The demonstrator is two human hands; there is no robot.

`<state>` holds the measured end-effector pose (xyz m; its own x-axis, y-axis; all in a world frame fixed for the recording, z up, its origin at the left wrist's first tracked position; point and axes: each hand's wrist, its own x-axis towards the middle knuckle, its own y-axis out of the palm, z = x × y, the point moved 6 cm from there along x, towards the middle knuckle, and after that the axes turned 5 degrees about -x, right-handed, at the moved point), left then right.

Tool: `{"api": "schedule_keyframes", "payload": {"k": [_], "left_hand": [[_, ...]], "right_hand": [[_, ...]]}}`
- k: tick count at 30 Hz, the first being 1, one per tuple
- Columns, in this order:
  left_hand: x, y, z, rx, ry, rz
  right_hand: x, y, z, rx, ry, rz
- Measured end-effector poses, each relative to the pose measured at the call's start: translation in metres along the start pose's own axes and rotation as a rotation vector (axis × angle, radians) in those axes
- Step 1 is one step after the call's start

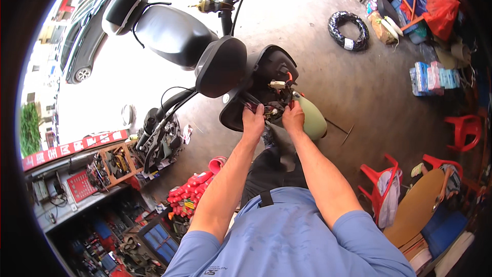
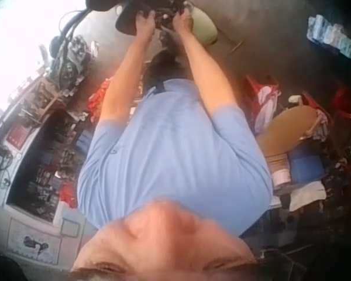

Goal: The recorder is repairing the wiring behind the headlight/instrument cluster of a motorcycle, using wire strippers and connectors.

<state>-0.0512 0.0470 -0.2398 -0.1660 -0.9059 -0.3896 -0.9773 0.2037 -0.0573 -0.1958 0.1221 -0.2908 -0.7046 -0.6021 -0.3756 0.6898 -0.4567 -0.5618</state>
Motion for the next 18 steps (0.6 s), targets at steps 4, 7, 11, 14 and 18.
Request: {"api": "schedule_keyframes", "payload": {"k": [4,7,11,14,18], "left_hand": [[-0.013,-0.006,-0.005,0.034,-0.001,-0.013],[-0.018,-0.011,-0.011,0.026,-0.065,0.016],[-0.021,-0.013,-0.018,0.002,-0.08,0.0],[-0.02,-0.012,-0.015,-0.025,-0.128,0.035],[-0.011,-0.013,-0.011,-0.163,-0.219,0.113]], "right_hand": [[0.004,0.006,-0.003,0.005,0.004,-0.039],[0.016,0.014,0.001,0.026,-0.048,-0.043],[0.034,0.017,-0.003,0.135,-0.073,-0.044],[0.031,0.021,-0.012,0.155,-0.053,-0.047],[0.014,0.026,-0.027,0.155,0.124,-0.117]]}}
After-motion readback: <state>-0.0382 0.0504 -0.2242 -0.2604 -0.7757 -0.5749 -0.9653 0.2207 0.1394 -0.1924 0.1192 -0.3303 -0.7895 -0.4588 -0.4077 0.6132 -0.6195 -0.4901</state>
